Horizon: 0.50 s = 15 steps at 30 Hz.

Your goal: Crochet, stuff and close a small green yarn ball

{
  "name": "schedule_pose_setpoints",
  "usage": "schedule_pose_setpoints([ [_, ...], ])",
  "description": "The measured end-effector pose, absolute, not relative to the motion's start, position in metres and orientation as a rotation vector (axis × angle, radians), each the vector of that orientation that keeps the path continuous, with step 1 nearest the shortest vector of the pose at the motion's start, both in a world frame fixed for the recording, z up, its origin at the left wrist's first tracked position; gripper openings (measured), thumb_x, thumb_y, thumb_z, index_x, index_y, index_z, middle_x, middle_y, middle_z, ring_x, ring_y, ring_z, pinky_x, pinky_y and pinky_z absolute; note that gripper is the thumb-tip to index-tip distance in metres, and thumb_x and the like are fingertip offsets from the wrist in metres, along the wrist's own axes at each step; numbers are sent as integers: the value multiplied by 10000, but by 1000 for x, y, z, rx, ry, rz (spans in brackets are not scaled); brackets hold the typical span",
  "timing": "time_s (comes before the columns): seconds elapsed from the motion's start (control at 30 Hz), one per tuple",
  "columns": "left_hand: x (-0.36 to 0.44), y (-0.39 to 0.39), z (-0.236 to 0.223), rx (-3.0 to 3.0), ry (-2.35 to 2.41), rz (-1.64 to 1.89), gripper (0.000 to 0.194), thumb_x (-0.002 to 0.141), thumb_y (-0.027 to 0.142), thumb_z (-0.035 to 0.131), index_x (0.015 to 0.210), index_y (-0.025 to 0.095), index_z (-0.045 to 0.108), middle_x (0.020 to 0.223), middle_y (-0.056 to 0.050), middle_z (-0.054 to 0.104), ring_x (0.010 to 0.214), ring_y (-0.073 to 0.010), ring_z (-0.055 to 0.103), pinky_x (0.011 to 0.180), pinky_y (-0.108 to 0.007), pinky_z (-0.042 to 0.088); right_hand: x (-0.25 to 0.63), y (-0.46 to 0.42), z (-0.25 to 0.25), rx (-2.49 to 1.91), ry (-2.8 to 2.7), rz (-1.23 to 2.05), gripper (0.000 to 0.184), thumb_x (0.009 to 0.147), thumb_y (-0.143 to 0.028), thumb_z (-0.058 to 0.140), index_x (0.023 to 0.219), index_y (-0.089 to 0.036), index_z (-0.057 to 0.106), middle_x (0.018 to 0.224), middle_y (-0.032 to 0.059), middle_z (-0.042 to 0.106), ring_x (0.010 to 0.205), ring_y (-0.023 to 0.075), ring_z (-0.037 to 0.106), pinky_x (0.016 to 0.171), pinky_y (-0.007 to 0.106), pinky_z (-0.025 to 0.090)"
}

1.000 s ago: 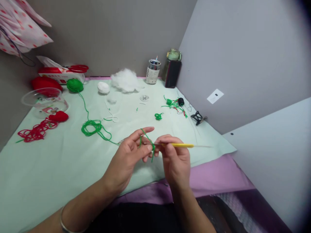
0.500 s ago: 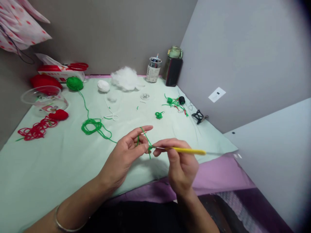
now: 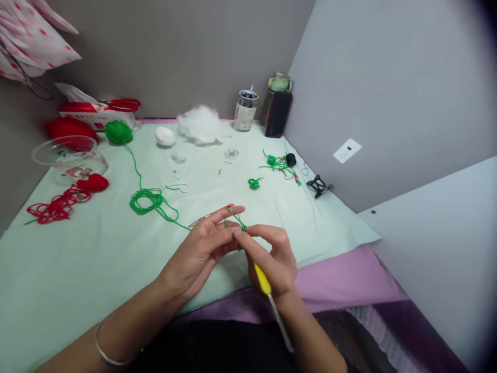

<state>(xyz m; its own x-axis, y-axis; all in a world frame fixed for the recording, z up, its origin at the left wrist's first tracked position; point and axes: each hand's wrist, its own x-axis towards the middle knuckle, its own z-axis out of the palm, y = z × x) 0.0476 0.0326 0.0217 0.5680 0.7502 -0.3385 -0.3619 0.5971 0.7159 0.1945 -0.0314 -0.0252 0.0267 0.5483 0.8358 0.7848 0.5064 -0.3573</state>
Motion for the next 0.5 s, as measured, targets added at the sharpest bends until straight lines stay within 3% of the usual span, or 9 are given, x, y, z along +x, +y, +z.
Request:
schedule_pose_setpoints([
  [0.13,45,35,21,620,654,687,307,819,199,835,1123,185,797,833,11,618,698,-84,529,886,-288,535,197,-30,-14,-1042,-1281,213,243,1012,-139,567,1121,-262,747,913,47,692,774,178,677,667,333,594],
  [0.23,47,32,23,749,660,732,289,830,222,823,1118,217,807,840,6,612,781,-115,566,910,-298,517,196,-26,-10,-905,-1111,500,186,1022,-202,583,1034,-261,758,889,28,672,709,155,645,624,315,563],
  [0.37,51,25,23,891,679,780,278,841,225,821,1113,282,820,928,-7,651,937,-149,582,944,-284,469,194,-24,-10,-947,-1180,465,191,1010,-185,616,1054,-269,782,975,46,746,878,191,701,722,334,590],
  [0.5,52,27,20,930,679,792,297,860,297,826,1154,331,804,908,10,638,933,-138,576,942,-270,457,193,-33,-9,-1017,-1249,355,257,1004,-111,602,1121,-263,773,977,35,745,842,160,689,736,310,579],
])
